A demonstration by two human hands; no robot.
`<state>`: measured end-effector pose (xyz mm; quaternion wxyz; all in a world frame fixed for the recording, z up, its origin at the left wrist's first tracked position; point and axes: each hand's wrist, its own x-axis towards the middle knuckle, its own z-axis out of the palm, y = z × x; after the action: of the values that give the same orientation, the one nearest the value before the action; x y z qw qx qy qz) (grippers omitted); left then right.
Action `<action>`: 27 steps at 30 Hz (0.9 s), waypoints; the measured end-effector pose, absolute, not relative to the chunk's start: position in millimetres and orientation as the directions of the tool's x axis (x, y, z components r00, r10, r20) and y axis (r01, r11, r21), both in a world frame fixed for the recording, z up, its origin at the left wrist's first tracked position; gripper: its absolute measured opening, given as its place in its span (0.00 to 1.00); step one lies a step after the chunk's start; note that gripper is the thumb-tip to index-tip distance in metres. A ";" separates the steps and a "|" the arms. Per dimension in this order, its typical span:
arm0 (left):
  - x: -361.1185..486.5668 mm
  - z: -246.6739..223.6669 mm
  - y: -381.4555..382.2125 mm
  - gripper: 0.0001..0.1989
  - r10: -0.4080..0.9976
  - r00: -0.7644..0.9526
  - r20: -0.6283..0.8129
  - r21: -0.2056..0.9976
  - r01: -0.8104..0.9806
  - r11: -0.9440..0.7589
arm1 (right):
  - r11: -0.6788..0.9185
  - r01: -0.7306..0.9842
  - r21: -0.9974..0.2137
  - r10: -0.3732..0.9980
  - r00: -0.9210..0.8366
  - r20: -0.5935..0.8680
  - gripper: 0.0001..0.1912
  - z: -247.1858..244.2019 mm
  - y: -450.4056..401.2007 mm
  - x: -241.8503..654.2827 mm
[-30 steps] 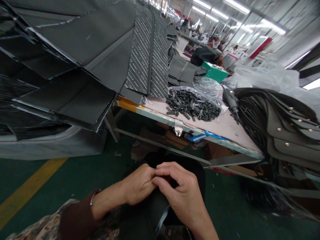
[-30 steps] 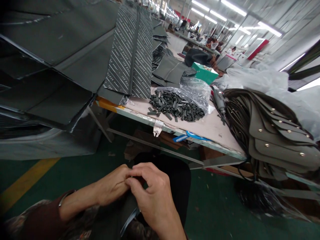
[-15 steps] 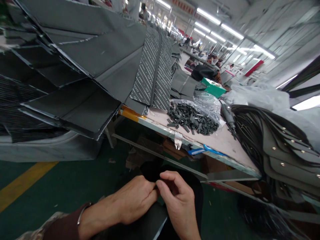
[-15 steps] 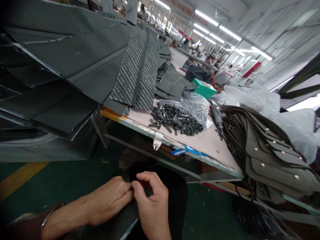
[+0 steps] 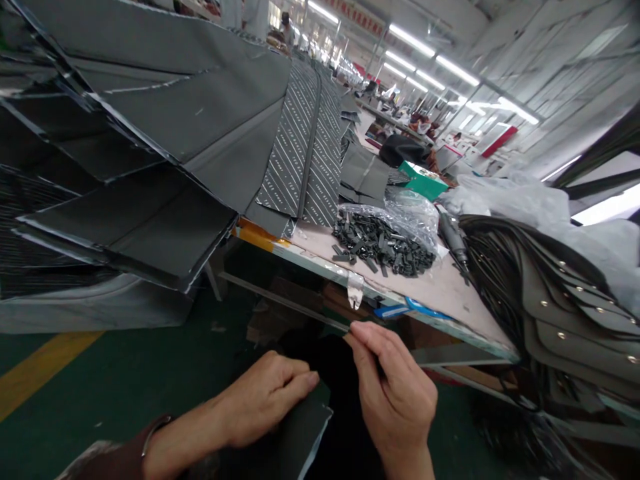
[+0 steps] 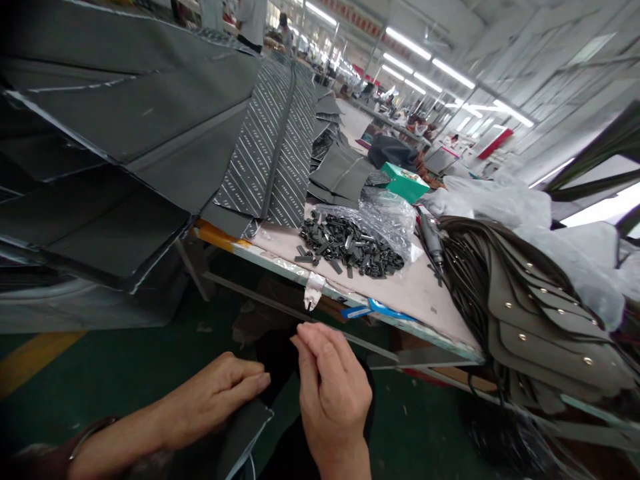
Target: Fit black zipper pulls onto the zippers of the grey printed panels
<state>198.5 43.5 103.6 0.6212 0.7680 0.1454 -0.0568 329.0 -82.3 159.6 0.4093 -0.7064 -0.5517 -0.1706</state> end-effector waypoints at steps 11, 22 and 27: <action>196.1 93.6 61.1 0.28 0.093 0.928 -0.360 0.912 0.329 0.246 | -0.122 0.953 -0.277 0.681 0.284 0.675 0.10 168.2 -67.6 345.2; 200.9 92.4 72.4 0.28 0.074 0.917 -0.391 0.876 0.347 0.335 | -0.169 0.984 0.063 0.742 0.085 0.665 0.11 171.6 -58.2 352.8; 209.3 102.3 83.4 0.27 0.003 0.937 -0.350 0.874 0.325 0.362 | -0.121 0.978 -0.169 0.720 0.204 0.663 0.12 166.8 -56.9 365.8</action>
<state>209.3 83.4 102.3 0.8120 0.5560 0.1474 -0.0991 365.8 -56.9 166.8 0.2971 -0.7166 -0.5925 -0.2170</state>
